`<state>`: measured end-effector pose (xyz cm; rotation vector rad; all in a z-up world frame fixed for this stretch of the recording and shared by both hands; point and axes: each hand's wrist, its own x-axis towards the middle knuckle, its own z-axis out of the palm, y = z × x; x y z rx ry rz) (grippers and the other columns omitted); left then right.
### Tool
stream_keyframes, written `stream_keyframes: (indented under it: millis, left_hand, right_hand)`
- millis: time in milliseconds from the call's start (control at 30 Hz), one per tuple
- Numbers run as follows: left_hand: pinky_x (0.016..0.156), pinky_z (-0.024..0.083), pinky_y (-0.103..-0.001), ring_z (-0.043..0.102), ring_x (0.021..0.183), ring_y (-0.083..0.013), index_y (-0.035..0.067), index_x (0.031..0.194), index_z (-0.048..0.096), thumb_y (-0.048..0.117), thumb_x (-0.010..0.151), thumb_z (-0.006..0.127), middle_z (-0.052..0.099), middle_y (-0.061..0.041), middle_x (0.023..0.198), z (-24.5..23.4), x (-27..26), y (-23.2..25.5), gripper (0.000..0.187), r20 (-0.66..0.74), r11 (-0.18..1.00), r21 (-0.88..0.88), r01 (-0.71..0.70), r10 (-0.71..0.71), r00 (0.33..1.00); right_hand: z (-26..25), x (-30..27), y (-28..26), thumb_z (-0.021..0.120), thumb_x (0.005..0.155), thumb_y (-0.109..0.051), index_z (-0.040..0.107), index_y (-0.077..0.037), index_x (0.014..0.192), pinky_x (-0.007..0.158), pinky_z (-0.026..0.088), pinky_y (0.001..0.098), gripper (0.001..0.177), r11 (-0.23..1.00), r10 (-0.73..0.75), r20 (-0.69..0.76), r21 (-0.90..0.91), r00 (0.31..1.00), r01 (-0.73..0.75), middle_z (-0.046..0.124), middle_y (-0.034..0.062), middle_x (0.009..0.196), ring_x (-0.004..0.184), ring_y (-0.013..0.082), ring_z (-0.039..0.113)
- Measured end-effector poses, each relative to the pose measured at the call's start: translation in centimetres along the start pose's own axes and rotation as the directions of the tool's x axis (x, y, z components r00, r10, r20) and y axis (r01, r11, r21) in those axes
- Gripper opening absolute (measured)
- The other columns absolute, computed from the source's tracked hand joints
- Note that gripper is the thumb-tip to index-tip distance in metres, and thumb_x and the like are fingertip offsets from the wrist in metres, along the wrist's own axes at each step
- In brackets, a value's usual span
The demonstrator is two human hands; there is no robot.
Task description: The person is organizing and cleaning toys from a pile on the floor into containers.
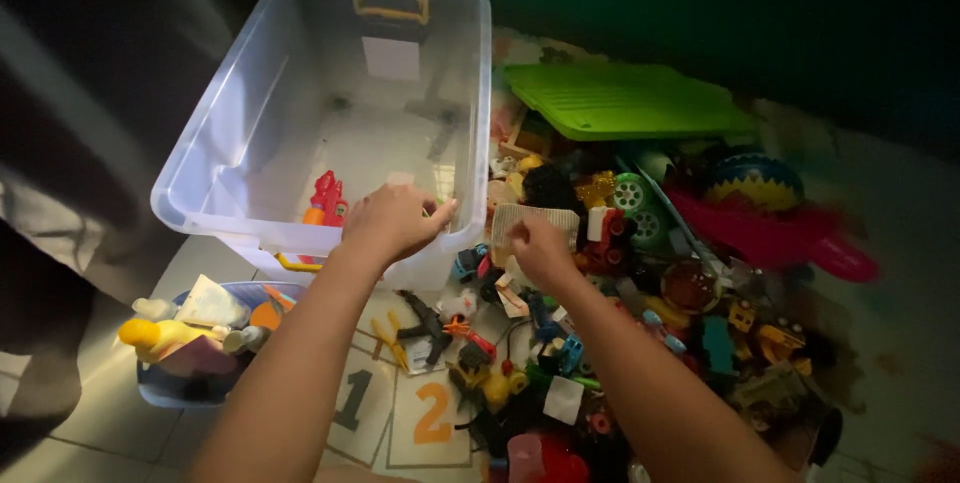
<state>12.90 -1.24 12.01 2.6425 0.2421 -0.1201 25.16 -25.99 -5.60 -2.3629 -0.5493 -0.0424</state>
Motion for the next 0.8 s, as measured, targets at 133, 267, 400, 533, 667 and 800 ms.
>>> stream_keyframes:
  millis: [133, 267, 400, 533, 667, 800]
  left_hand:
    - [0.090, 0.055, -0.050, 0.071, 0.099, -0.0363, 0.027, 0.099, 0.083, 0.061, 0.091, 0.055, 0.076, -0.012, 0.102, 0.5, 0.5, -0.1, 0.045, -0.040, 1.000, 0.002, 0.001, -0.001, 0.999]
    - [0.088, 0.055, -0.051, 0.072, 0.096, -0.0354, 0.027, 0.109, 0.078, 0.057, 0.091, 0.056, 0.077, -0.011, 0.100, 0.2, -0.1, 0.6, 0.040, -0.090, 0.999, -0.029, 0.020, -0.023, 0.996]
    - [0.087, 0.055, -0.050, 0.073, 0.094, -0.0336, 0.028, 0.110, 0.076, 0.053, 0.090, 0.057, 0.078, -0.008, 0.098, -0.2, -0.8, 0.6, 0.038, -0.078, 0.999, -0.041, 0.030, -0.033, 0.996]
    - [0.088, 0.055, -0.049, 0.073, 0.095, -0.0324, 0.027, 0.110, 0.076, 0.051, 0.090, 0.057, 0.078, -0.008, 0.097, 0.7, 0.0, 0.4, 0.036, -0.089, 0.999, -0.037, 0.010, -0.013, 0.996]
    - [0.089, 0.054, -0.049, 0.072, 0.097, -0.0330, 0.027, 0.109, 0.077, 0.050, 0.090, 0.057, 0.077, -0.009, 0.099, 0.8, -0.1, -0.1, 0.035, -0.119, 1.000, -0.022, 0.022, -0.025, 0.993]
    - [0.089, 0.055, -0.049, 0.072, 0.098, -0.0339, 0.028, 0.109, 0.077, 0.049, 0.090, 0.057, 0.077, -0.009, 0.102, 0.7, -0.2, 0.3, 0.035, -0.129, 0.999, -0.038, 0.021, -0.026, 0.991]
  right_hand:
    - [-0.4, -1.5, 0.7, 0.072, 0.086, -0.019, 0.068, -0.004, 0.111, 0.090, 0.053, 0.0465, 0.030, 0.987, 0.114, 0.150, -0.130, 0.982, -0.095, 0.068, 0.0201, 0.112, 0.105, 0.0389, 0.065]
    - [0.2, -2.7, 3.7, 0.075, 0.083, -0.018, 0.056, -0.010, 0.133, 0.101, 0.045, 0.0503, 0.055, 0.925, 0.129, 0.234, -0.380, 0.964, -0.031, 0.057, 0.0171, 0.135, 0.123, 0.0404, 0.054]
    - [2.7, -4.7, 8.4, 0.073, 0.083, -0.011, 0.049, -0.015, 0.142, 0.103, 0.041, 0.0568, 0.063, 0.841, 0.023, 0.219, -0.532, 0.975, 0.099, 0.052, 0.0162, 0.139, 0.128, 0.0423, 0.051]
    - [-0.3, -5.0, 2.7, 0.077, 0.081, -0.015, 0.046, -0.017, 0.144, 0.104, 0.044, 0.0542, 0.070, 0.796, 0.235, 0.264, -0.605, 0.935, -0.030, 0.049, 0.0167, 0.140, 0.124, 0.0411, 0.055]
    - [0.1, -3.4, 1.1, 0.085, 0.077, -0.025, 0.046, -0.013, 0.140, 0.098, 0.050, 0.0505, 0.075, 0.875, 0.373, 0.158, -0.388, 0.914, -0.290, 0.043, 0.0193, 0.143, 0.119, 0.0412, 0.057]
    - [-2.1, -1.1, -2.7, 0.085, 0.075, -0.032, 0.049, -0.009, 0.134, 0.095, 0.050, 0.0496, 0.073, 0.945, 0.279, -0.103, -0.150, 0.955, -0.292, 0.048, 0.0161, 0.137, 0.117, 0.0386, 0.057]
